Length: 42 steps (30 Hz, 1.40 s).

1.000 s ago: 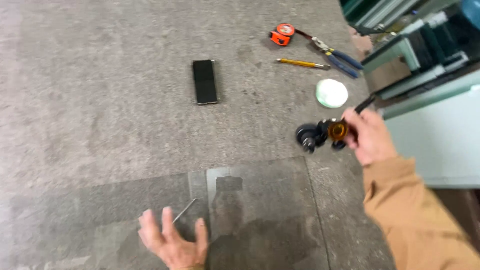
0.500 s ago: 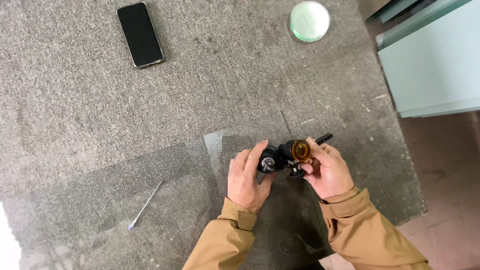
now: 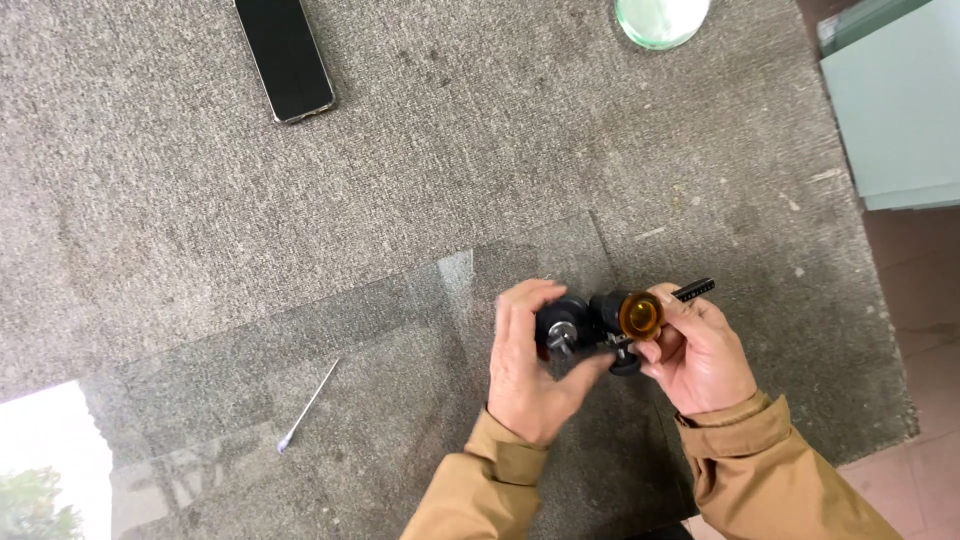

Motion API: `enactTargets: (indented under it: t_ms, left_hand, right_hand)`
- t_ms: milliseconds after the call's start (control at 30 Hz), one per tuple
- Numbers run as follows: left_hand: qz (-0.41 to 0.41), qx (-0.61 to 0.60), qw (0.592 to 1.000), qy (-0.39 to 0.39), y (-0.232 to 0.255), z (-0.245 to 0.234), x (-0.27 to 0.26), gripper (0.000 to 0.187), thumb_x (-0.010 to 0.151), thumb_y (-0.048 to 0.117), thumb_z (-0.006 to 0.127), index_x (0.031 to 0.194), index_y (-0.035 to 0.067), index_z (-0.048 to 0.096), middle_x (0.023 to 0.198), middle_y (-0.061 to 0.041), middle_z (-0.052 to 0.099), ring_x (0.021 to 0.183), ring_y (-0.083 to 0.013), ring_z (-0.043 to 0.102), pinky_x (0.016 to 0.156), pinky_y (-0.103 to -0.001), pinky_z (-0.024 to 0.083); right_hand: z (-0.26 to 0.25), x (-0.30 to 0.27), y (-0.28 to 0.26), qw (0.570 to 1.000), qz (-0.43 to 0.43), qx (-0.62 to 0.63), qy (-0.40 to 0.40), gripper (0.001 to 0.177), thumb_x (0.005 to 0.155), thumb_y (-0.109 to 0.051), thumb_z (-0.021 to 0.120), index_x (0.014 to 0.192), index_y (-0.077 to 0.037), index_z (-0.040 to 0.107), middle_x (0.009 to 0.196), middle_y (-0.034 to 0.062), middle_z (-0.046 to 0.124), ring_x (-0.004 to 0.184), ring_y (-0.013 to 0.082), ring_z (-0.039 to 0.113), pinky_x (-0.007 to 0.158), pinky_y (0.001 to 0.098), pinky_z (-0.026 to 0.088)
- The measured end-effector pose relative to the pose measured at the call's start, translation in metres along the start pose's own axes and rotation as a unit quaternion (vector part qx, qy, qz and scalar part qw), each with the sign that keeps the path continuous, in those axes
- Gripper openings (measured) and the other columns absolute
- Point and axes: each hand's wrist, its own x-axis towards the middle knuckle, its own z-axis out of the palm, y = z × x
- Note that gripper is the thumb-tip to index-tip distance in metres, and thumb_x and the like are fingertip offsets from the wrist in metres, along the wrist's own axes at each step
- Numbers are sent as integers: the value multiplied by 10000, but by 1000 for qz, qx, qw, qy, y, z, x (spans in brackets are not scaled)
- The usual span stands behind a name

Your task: Using a circular glass cutter to score a circle on a glass pane

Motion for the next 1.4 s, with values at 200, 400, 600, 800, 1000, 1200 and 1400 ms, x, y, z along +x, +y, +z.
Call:
enactTargets:
  t_ms: [200,400,600,800,1000,1200,1400]
  left_hand:
    - [95,120,986,-62,-28,-5,5,661,677,-25,801,1302,151,678,1234,-80,606,1136,-332,618,981,-422,524]
    - [179,269,939,-116,-46,-9,33,812,665,4,782,1422,210,574,1370,24,633,1190,-269,518,987,-428,377]
    - [152,263,947,-102,-57,1,38,823,707,135,830,1461,244,520,1417,79,618,1192,-237,505,1041,-424,288]
    - [120,338,933,11,-45,1,24,779,769,496,789,1431,164,546,1369,-30,607,1210,-264,561,999,-434,359]
    - [118,375,917,70,-44,16,21,500,886,483,692,1262,154,673,1181,-8,654,1059,-267,598,918,-432,389]
    - [118,374,918,52,-32,22,27,583,820,514,734,1262,141,653,1187,-28,652,1042,-265,617,904,-428,410]
    - [107,412,903,60,-39,27,31,549,847,562,668,1223,164,699,1135,-31,634,1015,-271,604,877,-440,421]
  right_hand:
    - [10,-5,-6,999,-32,-27,-14,149,1009,-152,626,952,-14,625,589,143,566,400,193,571,302,264,425]
    - [12,15,-13,994,-81,-57,-44,109,1013,-94,604,973,6,621,627,148,587,436,197,599,320,276,471]
    - [6,39,-21,985,-124,-113,-44,93,1002,-81,648,982,8,627,635,149,598,433,187,605,313,276,491]
    - [-1,41,-39,981,-134,-134,-46,93,959,-74,665,939,-14,597,575,153,522,411,210,504,339,305,387]
    - [-13,43,-42,971,-172,-162,-41,92,970,-64,652,981,-4,583,591,144,534,423,202,531,345,295,415]
    - [-11,48,-58,943,-184,-277,-5,104,956,-10,649,1021,13,571,564,127,522,395,190,513,361,281,442]
    - [2,60,-63,940,-172,-296,7,172,959,-47,630,1110,33,608,531,118,492,391,177,491,381,262,425]
